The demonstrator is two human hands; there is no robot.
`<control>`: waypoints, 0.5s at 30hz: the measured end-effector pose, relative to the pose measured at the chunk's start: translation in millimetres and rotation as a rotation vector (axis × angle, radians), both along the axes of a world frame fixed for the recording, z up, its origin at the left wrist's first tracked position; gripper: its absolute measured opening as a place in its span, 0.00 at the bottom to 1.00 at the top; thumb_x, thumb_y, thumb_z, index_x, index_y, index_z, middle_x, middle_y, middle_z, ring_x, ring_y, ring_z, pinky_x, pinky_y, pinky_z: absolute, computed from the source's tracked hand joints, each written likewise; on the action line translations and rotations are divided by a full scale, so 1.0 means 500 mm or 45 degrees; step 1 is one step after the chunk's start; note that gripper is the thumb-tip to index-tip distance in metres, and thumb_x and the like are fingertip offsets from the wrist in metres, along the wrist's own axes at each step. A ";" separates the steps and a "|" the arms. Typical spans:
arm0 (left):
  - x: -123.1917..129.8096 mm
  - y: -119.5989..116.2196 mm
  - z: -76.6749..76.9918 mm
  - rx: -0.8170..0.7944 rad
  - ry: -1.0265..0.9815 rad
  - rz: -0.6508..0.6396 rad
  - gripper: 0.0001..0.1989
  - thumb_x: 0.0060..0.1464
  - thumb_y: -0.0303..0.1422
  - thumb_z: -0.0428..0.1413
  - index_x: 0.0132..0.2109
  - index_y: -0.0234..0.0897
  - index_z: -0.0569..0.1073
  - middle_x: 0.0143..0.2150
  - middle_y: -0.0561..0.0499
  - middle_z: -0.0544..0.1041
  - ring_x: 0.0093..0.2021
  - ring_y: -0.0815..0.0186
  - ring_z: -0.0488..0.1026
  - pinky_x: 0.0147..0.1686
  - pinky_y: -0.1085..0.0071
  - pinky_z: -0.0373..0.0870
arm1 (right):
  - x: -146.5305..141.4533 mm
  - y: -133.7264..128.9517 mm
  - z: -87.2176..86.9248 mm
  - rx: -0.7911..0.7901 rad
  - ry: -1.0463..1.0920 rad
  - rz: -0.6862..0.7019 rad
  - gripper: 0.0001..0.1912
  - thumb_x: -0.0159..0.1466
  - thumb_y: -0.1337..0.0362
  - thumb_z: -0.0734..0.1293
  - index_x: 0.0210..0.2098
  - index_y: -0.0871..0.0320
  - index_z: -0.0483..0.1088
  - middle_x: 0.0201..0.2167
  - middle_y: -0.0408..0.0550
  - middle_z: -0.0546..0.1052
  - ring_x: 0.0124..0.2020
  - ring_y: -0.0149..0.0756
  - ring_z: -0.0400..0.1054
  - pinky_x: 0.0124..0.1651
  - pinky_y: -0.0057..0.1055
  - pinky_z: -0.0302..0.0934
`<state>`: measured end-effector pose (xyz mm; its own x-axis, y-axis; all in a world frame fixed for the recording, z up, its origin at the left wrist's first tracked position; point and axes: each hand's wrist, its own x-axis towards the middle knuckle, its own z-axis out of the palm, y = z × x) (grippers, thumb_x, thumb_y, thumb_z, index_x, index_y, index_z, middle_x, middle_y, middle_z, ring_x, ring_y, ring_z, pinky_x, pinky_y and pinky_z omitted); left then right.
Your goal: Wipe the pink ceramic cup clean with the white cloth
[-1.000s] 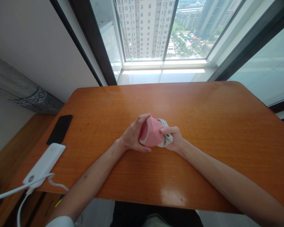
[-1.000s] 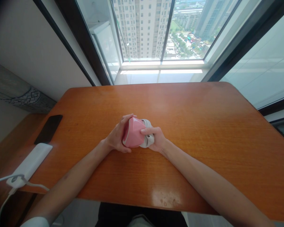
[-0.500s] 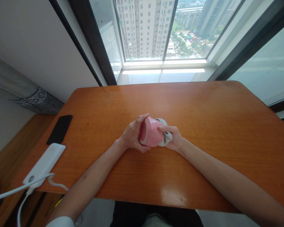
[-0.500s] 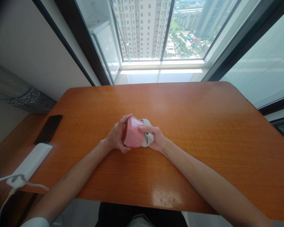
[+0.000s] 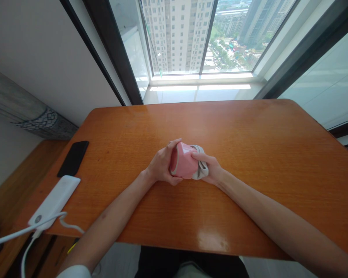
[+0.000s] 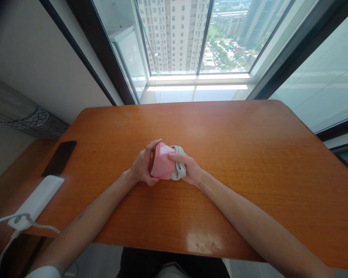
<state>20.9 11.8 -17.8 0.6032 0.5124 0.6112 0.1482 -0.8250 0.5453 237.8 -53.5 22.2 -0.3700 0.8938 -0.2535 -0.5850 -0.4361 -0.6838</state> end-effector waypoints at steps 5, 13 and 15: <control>-0.001 -0.002 0.002 -0.024 0.010 0.000 0.67 0.44 0.70 0.64 0.79 0.39 0.49 0.65 0.34 0.75 0.55 0.42 0.82 0.56 0.47 0.80 | -0.001 -0.002 0.000 -0.011 -0.022 -0.019 0.26 0.56 0.54 0.83 0.48 0.57 0.76 0.34 0.46 0.83 0.31 0.37 0.76 0.36 0.30 0.74; -0.002 -0.003 0.004 -0.020 0.014 0.004 0.67 0.45 0.70 0.64 0.79 0.38 0.51 0.63 0.34 0.76 0.54 0.43 0.82 0.55 0.48 0.81 | -0.007 -0.007 -0.003 0.002 -0.066 -0.071 0.28 0.56 0.51 0.84 0.48 0.55 0.74 0.34 0.45 0.81 0.30 0.36 0.74 0.34 0.30 0.72; -0.001 -0.004 0.004 -0.024 0.004 -0.004 0.66 0.45 0.70 0.64 0.79 0.37 0.51 0.63 0.34 0.76 0.54 0.43 0.82 0.55 0.48 0.81 | -0.008 -0.008 -0.003 0.029 -0.104 -0.073 0.29 0.56 0.49 0.83 0.49 0.55 0.74 0.34 0.45 0.81 0.31 0.37 0.74 0.34 0.31 0.72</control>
<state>20.2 10.1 -15.9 0.6067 0.5219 0.5996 0.1475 -0.8151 0.5603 233.6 -57.5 20.8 -0.2974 0.9186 -0.2602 -0.5506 -0.3877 -0.7393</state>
